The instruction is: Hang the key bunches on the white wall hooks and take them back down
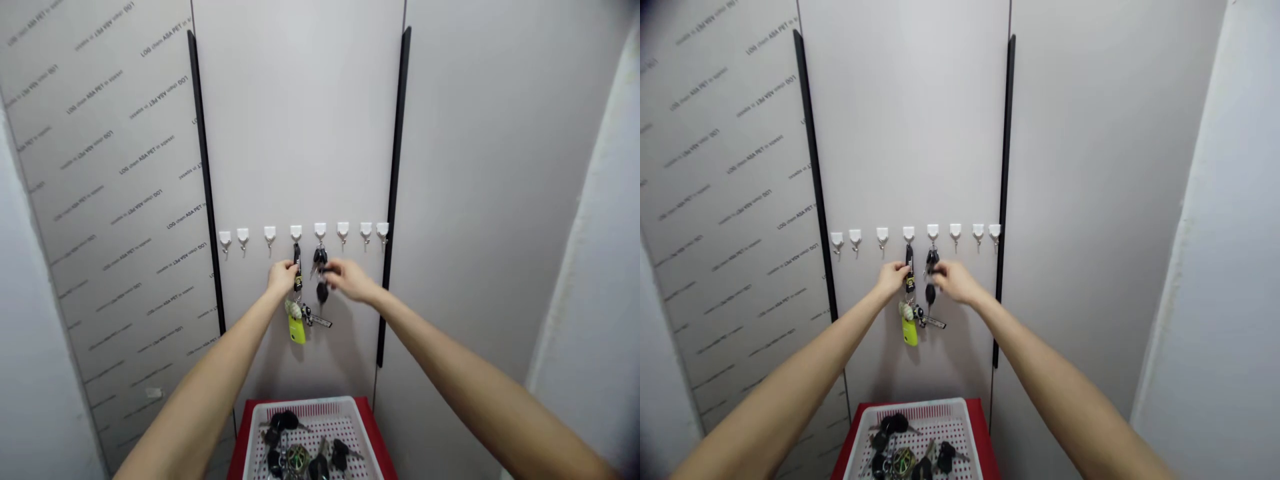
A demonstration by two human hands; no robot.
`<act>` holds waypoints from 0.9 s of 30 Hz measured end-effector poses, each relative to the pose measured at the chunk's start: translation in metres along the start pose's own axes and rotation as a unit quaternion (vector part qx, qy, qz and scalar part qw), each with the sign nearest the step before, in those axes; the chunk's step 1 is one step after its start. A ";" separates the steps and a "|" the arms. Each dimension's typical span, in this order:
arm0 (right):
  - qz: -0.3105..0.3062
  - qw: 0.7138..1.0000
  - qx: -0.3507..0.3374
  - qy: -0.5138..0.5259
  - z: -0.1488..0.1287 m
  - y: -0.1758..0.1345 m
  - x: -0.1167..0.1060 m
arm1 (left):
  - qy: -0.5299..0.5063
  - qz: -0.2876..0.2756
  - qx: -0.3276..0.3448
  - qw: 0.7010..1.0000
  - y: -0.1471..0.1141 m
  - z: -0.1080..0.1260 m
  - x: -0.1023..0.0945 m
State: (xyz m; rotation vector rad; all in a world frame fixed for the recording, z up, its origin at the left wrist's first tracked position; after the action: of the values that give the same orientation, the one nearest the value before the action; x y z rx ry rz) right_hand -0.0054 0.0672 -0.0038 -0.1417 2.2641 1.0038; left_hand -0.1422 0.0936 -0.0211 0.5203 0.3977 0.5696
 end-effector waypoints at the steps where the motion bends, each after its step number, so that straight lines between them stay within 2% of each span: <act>1: -0.048 0.999 0.001 -0.001 0.006 -0.017 0.020 | -0.002 0.004 0.001 1.000 0.001 0.001 -0.001; 4: -0.167 0.986 0.017 -0.002 0.030 -0.071 0.072 | -0.043 0.018 0.027 0.999 0.003 0.010 -0.012; 6: -0.208 0.978 0.031 -0.010 0.042 -0.091 0.091 | -0.083 0.027 0.050 0.995 0.004 0.023 -0.023; 7: -0.203 0.978 0.036 -0.013 0.045 -0.091 0.092 | -0.099 0.031 0.056 0.993 0.005 0.029 -0.028; 9: -0.146 0.988 0.042 -0.017 0.042 -0.071 0.077 | -0.123 0.037 0.060 0.990 0.008 0.043 -0.035; 12: 0.035 0.997 0.060 -0.038 0.030 -0.018 0.026 | -0.141 0.039 0.051 0.988 0.014 0.059 -0.038; 13: 0.116 0.989 0.072 -0.057 0.027 -0.003 0.005 | -0.133 0.033 0.046 0.989 0.015 0.062 -0.037; 15: 0.212 0.968 0.094 -0.096 0.023 0.016 -0.023 | -0.088 0.003 0.036 0.995 0.016 0.065 -0.030; 17: 0.235 0.960 0.101 -0.114 0.021 0.026 -0.032 | -0.020 -0.032 0.031 0.999 0.015 0.064 -0.024; 19: 0.242 0.961 0.089 -0.102 0.017 0.030 -0.036 | 0.034 -0.031 0.030 0.998 0.016 0.062 -0.027; 22: 0.278 0.956 0.053 -0.078 0.004 0.034 -0.048 | 0.052 0.046 0.033 0.997 0.024 0.064 -0.048; 25: 0.298 0.949 0.010 -0.099 -0.017 0.040 -0.059 | -0.006 0.149 0.043 0.988 0.029 0.070 -0.071; 27: 0.275 0.953 -0.010 -0.127 -0.027 0.045 -0.061 | -0.052 0.168 0.049 0.983 0.028 0.071 -0.076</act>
State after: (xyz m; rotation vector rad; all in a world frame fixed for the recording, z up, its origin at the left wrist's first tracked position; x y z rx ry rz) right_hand 0.0131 0.0699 0.0745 0.6094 2.0900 1.2381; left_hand -0.1774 0.0430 0.0677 0.7152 0.2390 0.8476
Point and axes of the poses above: each hand's wrist, its own y-axis towards the middle knuckle, its own x-axis out of the palm, z = x × y, the point moved 10 cm from there along y, towards the middle knuckle, and after that the axes turned 10 degrees about z, right-handed, at the moved point
